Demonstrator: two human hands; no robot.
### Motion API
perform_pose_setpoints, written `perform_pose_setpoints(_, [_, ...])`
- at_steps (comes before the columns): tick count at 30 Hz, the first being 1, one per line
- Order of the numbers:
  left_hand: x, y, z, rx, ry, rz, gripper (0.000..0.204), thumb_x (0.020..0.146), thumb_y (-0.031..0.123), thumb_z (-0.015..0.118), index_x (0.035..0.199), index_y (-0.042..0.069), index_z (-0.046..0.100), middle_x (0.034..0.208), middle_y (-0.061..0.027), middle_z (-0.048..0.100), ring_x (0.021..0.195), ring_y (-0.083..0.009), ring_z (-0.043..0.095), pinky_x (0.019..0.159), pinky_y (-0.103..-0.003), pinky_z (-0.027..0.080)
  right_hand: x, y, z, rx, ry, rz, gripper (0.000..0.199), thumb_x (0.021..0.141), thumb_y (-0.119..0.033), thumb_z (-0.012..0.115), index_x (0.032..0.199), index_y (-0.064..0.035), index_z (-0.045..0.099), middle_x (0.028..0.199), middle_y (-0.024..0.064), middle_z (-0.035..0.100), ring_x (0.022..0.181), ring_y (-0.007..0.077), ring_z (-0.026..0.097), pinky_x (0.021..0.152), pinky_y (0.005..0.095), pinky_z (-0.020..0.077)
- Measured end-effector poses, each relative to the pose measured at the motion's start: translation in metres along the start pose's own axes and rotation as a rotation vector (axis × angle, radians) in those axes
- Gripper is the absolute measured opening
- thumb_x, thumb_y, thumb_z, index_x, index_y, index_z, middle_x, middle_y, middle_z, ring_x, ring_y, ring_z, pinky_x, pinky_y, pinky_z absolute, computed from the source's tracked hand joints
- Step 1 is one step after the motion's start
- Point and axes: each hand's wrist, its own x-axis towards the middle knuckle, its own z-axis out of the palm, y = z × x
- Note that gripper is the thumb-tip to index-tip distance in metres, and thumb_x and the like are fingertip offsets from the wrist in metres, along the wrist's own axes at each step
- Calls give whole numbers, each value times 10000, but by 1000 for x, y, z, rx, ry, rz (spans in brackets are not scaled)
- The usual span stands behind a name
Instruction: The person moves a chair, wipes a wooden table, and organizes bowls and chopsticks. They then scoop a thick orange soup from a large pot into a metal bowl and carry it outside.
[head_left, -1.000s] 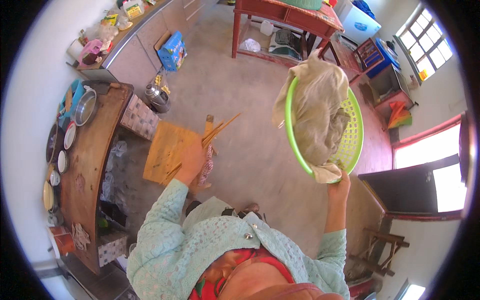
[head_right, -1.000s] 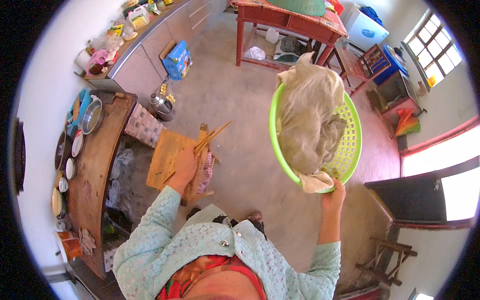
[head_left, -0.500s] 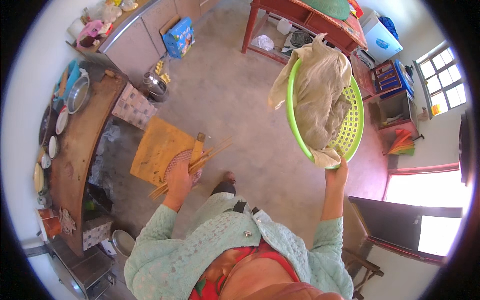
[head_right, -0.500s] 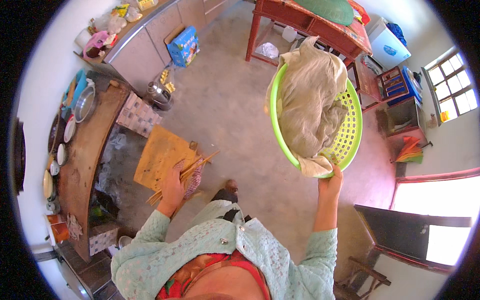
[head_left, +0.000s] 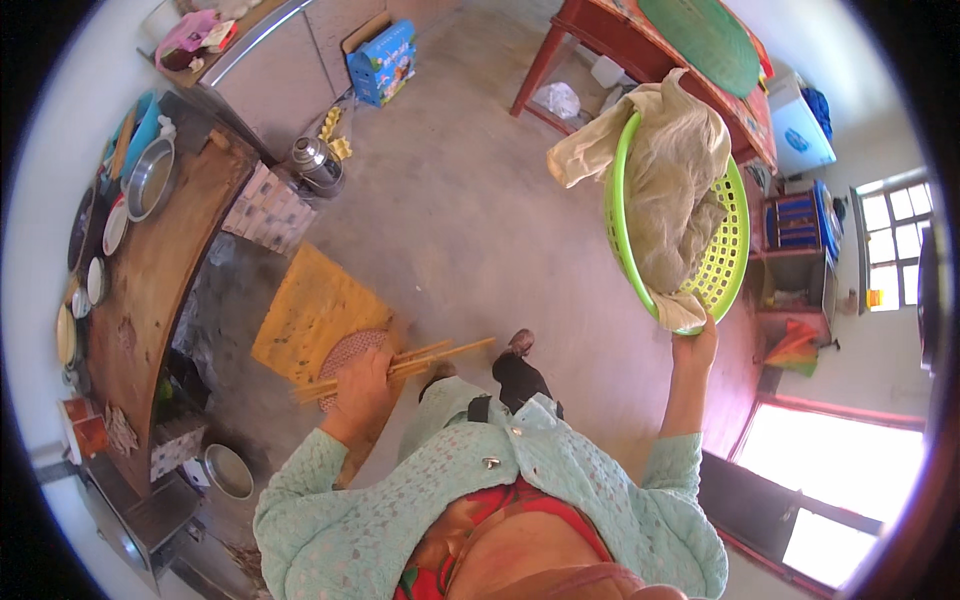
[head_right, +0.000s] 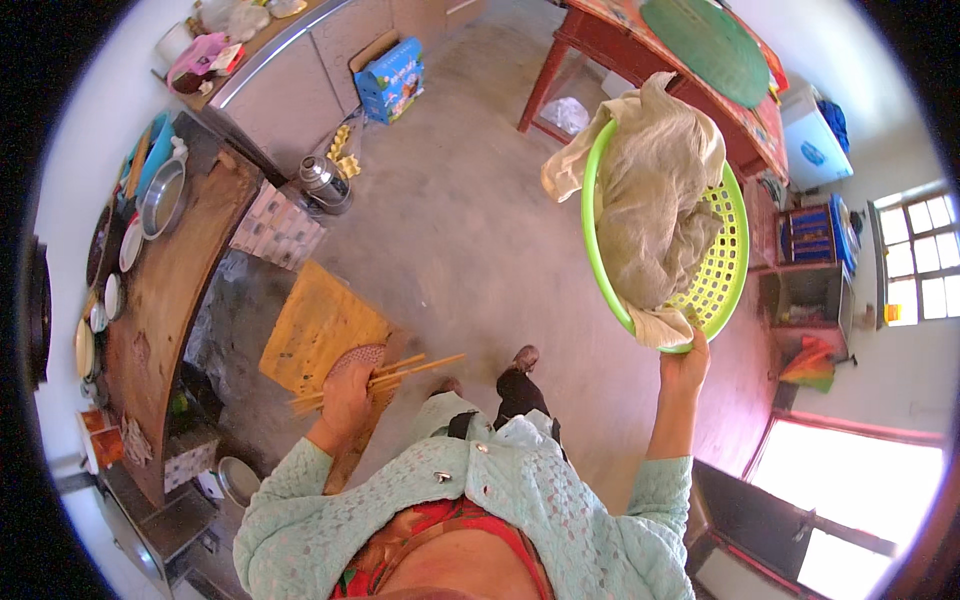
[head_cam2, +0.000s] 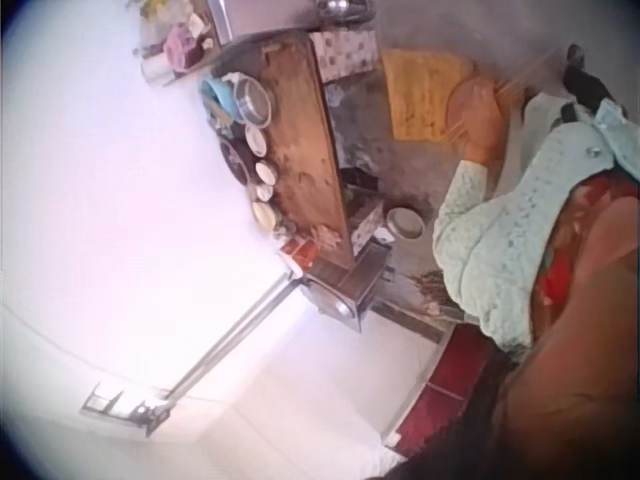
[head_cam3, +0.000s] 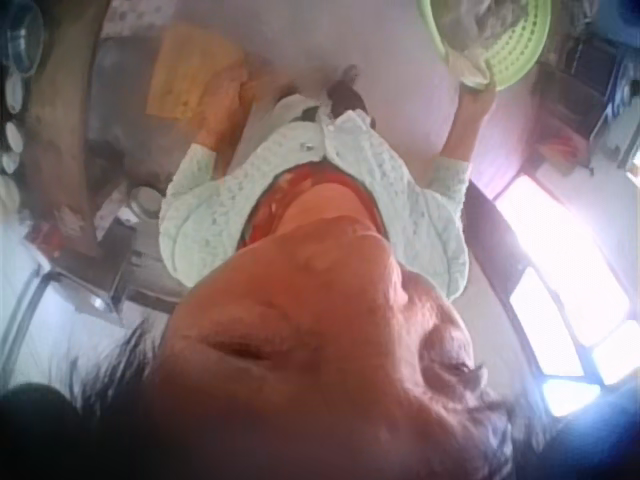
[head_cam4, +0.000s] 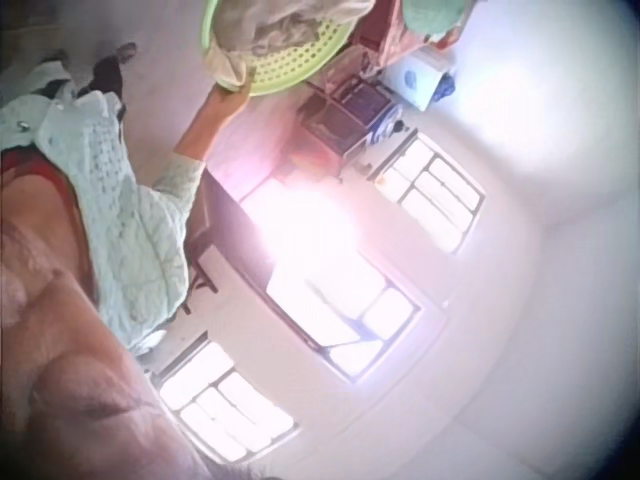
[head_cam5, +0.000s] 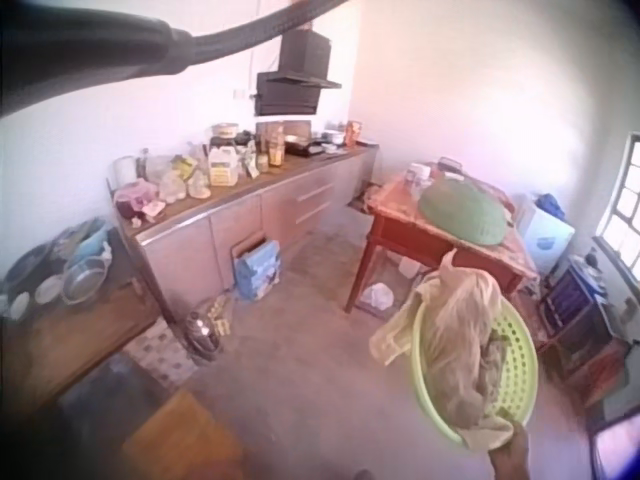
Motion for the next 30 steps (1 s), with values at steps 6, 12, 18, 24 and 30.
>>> perform_pose_setpoints(6, [86,16,18,60,85,-57,221,715,91,601,926,72,536,800,-103,540,721,-317,562,587,-402,448,97,-6,32,-52,-88,109,466,787,-17,474,1233,74,372,1172,216,518,1052,351,543,910,462,464])
perform_pose_setpoints(12, [171,62,17,111,100,-173,208,731,64,569,935,69,531,815,-103,546,756,-311,572,607,-398,451,214,-23,90,-12,-287,167,453,805,-23,466,1244,52,380,1183,194,518,1077,336,528,933,466,444])
perform_pose_setpoints(18, [218,69,37,155,78,-260,189,760,51,531,948,65,520,827,-117,550,761,-323,568,609,-414,445,309,-48,186,-86,-305,142,413,818,-72,448,1220,19,419,1175,190,519,1050,341,543,925,485,445])
perform_pose_setpoints(24, [251,34,67,69,107,-354,194,771,51,524,963,77,518,856,-127,560,776,-332,572,617,-434,440,445,-55,291,45,-387,42,309,853,-46,433,1138,72,449,1105,183,550,1030,324,551,910,467,462])
perform_pose_setpoints(30, [317,-26,91,-49,170,-435,224,758,48,560,973,86,513,885,-124,572,794,-335,579,632,-439,448,549,-69,392,34,-497,-31,175,833,-18,482,992,54,482,933,154,566,796,267,582,629,370,524])
